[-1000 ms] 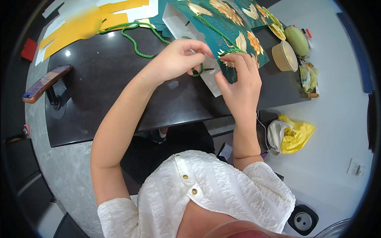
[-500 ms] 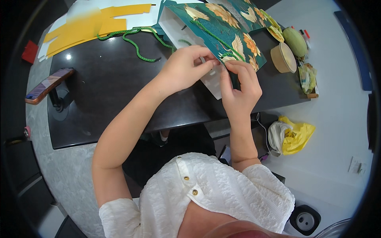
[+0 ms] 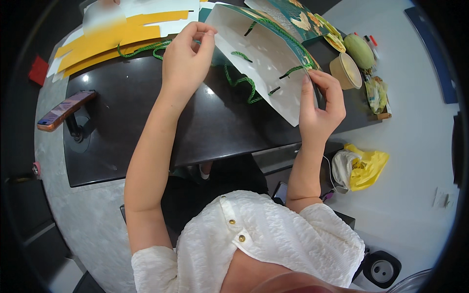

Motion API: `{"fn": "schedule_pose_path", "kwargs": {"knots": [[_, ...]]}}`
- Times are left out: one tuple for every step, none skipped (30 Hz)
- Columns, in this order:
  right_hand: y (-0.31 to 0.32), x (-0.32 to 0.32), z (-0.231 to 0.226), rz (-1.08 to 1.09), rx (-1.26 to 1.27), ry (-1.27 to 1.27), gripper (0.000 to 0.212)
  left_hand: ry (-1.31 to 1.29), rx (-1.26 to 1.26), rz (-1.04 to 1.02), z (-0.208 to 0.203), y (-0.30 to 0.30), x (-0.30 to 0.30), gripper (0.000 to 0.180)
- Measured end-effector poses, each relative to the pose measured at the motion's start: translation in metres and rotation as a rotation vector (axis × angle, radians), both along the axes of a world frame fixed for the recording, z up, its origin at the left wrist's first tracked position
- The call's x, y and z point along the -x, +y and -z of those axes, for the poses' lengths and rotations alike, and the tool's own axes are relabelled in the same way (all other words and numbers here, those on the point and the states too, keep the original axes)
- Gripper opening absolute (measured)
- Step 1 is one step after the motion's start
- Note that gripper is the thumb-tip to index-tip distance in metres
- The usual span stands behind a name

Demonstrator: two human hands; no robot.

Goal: The person assembles decorative paper bags by hand, folding the pre-cut paper templates and threading green cord through the holes to create handles.

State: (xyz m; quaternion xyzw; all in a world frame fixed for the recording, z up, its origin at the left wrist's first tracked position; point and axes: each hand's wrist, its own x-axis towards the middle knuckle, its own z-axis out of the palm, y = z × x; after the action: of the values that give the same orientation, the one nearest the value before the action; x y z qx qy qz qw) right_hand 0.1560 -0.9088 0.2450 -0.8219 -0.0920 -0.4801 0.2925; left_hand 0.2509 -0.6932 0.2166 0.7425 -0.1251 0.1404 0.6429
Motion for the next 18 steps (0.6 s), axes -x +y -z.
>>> {"fn": "schedule_pose_path", "kwargs": {"knots": [[-0.002,-0.001,-0.001,0.008,-0.010,0.010,0.013,-0.079,-0.118,-0.075,0.000,-0.002,0.004,0.017],[-0.005,-0.001,-0.003,0.021,-0.024,0.012,0.012,-0.168,-0.239,-0.146,-0.002,-0.006,0.007,0.019],[-0.004,-0.001,-0.006,0.004,-0.062,0.037,0.010,-0.302,-0.287,-0.111,-0.002,-0.009,0.010,0.025],[-0.004,0.000,-0.011,0.007,-0.079,0.019,0.010,-0.396,-0.369,-0.031,0.002,-0.010,0.010,0.031],[-0.005,0.000,-0.015,0.010,-0.142,0.037,0.009,-0.440,-0.300,-0.037,0.004,-0.017,0.015,0.036],[-0.008,0.001,-0.020,0.016,-0.205,0.057,0.008,-0.481,-0.230,-0.036,0.002,-0.024,0.021,0.041],[-0.015,0.000,-0.025,0.001,-0.264,0.044,0.007,-0.538,-0.203,-0.017,-0.001,-0.024,0.023,0.048],[-0.020,0.001,-0.037,0.068,-0.266,0.062,0.008,-0.561,-0.225,-0.007,-0.004,-0.021,0.022,0.048],[-0.032,0.001,-0.052,0.121,-0.205,0.081,0.009,-0.617,-0.158,-0.105,-0.008,-0.017,0.020,0.048],[-0.049,-0.003,-0.061,0.082,-0.213,0.100,0.013,-0.657,-0.086,-0.191,-0.006,-0.016,0.018,0.048],[-0.059,-0.005,-0.075,0.105,-0.205,0.182,0.016,-0.596,-0.086,-0.191,-0.004,-0.009,0.015,0.045],[-0.078,-0.001,-0.094,0.100,-0.228,0.217,0.016,-0.616,-0.072,-0.157,-0.007,-0.014,0.013,0.045],[-0.103,-0.003,-0.108,-0.020,-0.206,0.295,0.020,-0.511,-0.013,-0.137,-0.007,-0.017,0.013,0.043],[-0.116,-0.010,-0.117,-0.017,-0.217,0.287,0.020,-0.400,0.034,-0.128,-0.006,-0.016,0.012,0.042],[-0.127,-0.015,-0.127,0.056,-0.084,0.494,0.024,-0.347,0.087,-0.119,-0.003,-0.017,0.010,0.036],[-0.139,-0.018,-0.134,0.129,0.049,0.701,0.028,-0.350,0.089,-0.106,-0.002,-0.017,0.009,0.036],[-0.154,-0.022,-0.134,0.147,0.045,0.697,0.028,-0.279,0.049,-0.074,-0.002,-0.018,0.010,0.033],[-0.165,-0.028,-0.131,0.138,0.096,0.745,0.031,-0.211,0.004,-0.054,-0.002,-0.017,0.011,0.032]]}}
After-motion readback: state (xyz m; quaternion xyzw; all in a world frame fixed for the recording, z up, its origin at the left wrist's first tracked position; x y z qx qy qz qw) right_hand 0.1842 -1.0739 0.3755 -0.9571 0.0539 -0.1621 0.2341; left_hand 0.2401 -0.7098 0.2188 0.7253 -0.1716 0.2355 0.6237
